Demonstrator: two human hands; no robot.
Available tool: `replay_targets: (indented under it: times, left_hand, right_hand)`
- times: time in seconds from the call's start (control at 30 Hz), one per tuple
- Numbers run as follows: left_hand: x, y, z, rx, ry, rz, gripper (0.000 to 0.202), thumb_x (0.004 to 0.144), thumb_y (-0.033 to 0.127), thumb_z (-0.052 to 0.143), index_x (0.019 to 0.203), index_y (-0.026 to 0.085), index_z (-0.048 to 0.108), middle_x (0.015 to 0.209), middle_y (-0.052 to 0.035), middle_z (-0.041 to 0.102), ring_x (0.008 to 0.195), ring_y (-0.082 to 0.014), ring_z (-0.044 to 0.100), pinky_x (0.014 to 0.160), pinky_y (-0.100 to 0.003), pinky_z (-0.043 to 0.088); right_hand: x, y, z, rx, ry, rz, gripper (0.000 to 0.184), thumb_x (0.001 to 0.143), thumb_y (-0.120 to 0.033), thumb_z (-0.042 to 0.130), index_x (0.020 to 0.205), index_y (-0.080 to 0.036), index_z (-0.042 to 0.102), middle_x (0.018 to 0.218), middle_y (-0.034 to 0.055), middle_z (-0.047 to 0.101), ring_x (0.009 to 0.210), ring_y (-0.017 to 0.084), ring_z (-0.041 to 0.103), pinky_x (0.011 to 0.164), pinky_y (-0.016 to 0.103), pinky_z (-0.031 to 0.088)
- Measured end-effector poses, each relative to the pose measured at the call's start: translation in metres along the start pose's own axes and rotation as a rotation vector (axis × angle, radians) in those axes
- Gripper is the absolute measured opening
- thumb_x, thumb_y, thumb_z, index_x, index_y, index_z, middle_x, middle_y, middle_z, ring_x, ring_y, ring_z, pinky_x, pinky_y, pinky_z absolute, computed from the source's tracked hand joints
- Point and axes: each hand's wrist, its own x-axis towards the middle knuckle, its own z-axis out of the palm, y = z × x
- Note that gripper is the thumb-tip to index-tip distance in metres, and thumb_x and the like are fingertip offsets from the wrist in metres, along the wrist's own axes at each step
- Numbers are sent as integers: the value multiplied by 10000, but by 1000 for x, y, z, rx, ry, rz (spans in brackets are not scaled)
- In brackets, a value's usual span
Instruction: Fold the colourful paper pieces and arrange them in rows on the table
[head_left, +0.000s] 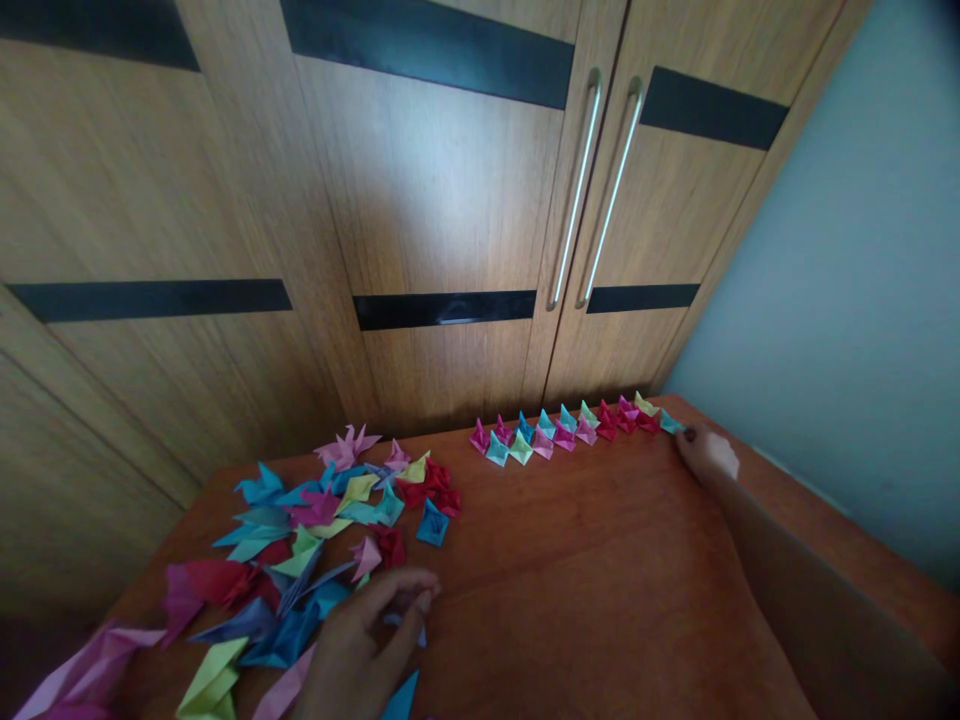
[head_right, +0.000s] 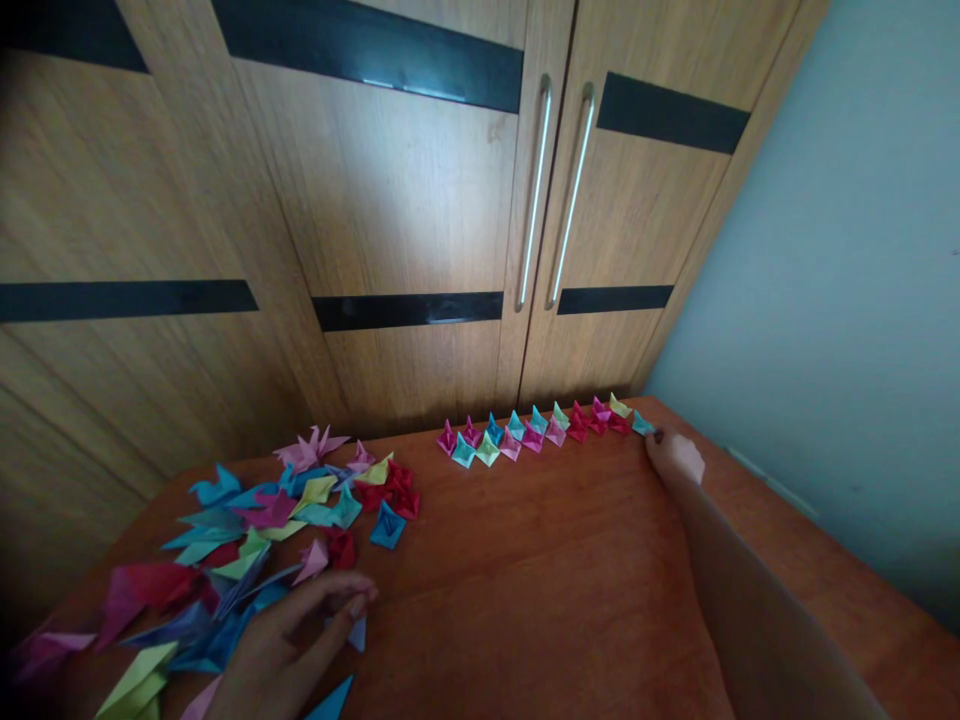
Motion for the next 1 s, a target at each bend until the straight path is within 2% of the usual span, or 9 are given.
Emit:
replay_targets:
  times: [0.33,0.6,0.83,1.0]
  left_hand:
    - [-1,14,-5,16,-14,10,193,778,370,570,811,251,719,779,7,749,707,-166,703,624,-203,565]
    - [-1,14,-3,26,-20,26,188,778,362,566,798,253,717,773,13,748,715,-164,704,636,-202,564]
    - [-2,12,-2,12,-29,12,202,784,362,554,815,247,717,791,4,749,727,-168,702,643,-212,567]
    - [-3,12,-2,19,-52,-2,208,788,372,553,811,243,715,802,-1,748,737,-173,700,645,-218,563]
  right_hand:
    - [2,4,1,-27,-21,-25,392,817,-452,475,1015,-175,669,933,146,687,867,286,640,667,331,469]
    - [-5,3,1,-26,-33,-38,378,816,-462,478,1012,-196,663,968,127,690,869,286,641,657,330,468]
    - [-6,2,0,-29,-36,-46,398,822,-467,463,1022,-184,660,967,144,685,858,284,641,640,329,461]
    - [-7,3,3,-18,-29,-61,358,824,-428,474,1010,-177,651,959,142,685,870,282,639,662,332,456]
